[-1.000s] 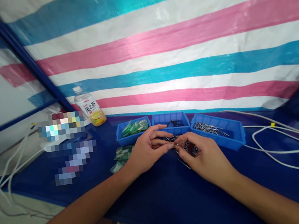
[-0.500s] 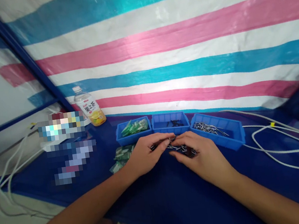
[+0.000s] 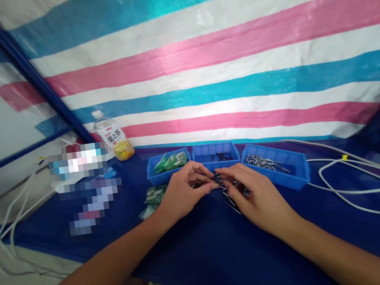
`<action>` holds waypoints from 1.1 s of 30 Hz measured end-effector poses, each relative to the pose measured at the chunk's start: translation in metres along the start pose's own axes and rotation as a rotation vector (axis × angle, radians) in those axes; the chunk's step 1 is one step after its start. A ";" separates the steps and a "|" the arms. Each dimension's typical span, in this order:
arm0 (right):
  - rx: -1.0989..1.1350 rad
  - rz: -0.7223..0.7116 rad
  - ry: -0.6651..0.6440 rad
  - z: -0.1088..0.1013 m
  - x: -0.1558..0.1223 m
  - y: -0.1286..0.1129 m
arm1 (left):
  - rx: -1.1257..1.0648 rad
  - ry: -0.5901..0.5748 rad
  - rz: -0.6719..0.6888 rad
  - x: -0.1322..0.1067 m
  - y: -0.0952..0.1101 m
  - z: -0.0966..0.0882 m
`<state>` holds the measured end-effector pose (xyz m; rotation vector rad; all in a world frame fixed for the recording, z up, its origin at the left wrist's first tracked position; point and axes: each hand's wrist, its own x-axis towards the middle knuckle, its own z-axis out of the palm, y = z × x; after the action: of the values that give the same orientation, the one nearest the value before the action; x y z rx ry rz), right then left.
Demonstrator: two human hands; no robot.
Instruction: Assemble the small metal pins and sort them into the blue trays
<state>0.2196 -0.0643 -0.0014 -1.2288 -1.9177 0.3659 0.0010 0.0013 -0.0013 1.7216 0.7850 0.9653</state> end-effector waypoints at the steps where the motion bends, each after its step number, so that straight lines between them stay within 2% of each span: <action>1: -0.004 -0.014 -0.022 0.000 0.000 0.000 | 0.023 0.009 0.006 0.000 0.000 0.000; 6: -0.031 -0.014 -0.078 0.001 0.001 0.000 | 0.046 0.056 0.063 0.000 -0.002 -0.001; 10: -0.056 -0.005 -0.101 0.001 0.001 0.002 | -0.032 0.071 0.077 0.000 -0.003 0.002; 14: -0.021 0.075 -0.117 0.003 0.001 0.004 | -0.172 0.020 0.091 -0.001 0.003 0.005; 17: 0.189 0.225 -0.079 0.003 0.004 0.007 | -0.205 0.007 0.141 -0.002 0.009 0.003; 19: 0.390 0.386 -0.025 0.002 0.006 0.009 | -0.066 0.019 0.180 -0.002 0.010 0.000; 21: 0.574 0.536 0.064 0.001 0.009 0.011 | 0.178 0.018 0.218 -0.003 0.008 -0.003; 23: 0.729 0.626 0.174 -0.001 0.013 0.012 | 0.400 -0.004 0.251 -0.003 0.002 -0.003; 28: 0.928 0.688 0.373 -0.003 0.017 0.017 | 0.662 -0.165 0.303 -0.003 -0.017 -0.002; 33: 0.983 0.753 0.444 -0.003 0.015 0.021 | 0.748 -0.166 0.290 0.000 -0.020 -0.006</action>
<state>0.2319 -0.0415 -0.0054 -1.1273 -0.6395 1.1437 -0.0056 0.0103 -0.0190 2.5834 0.8615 0.7374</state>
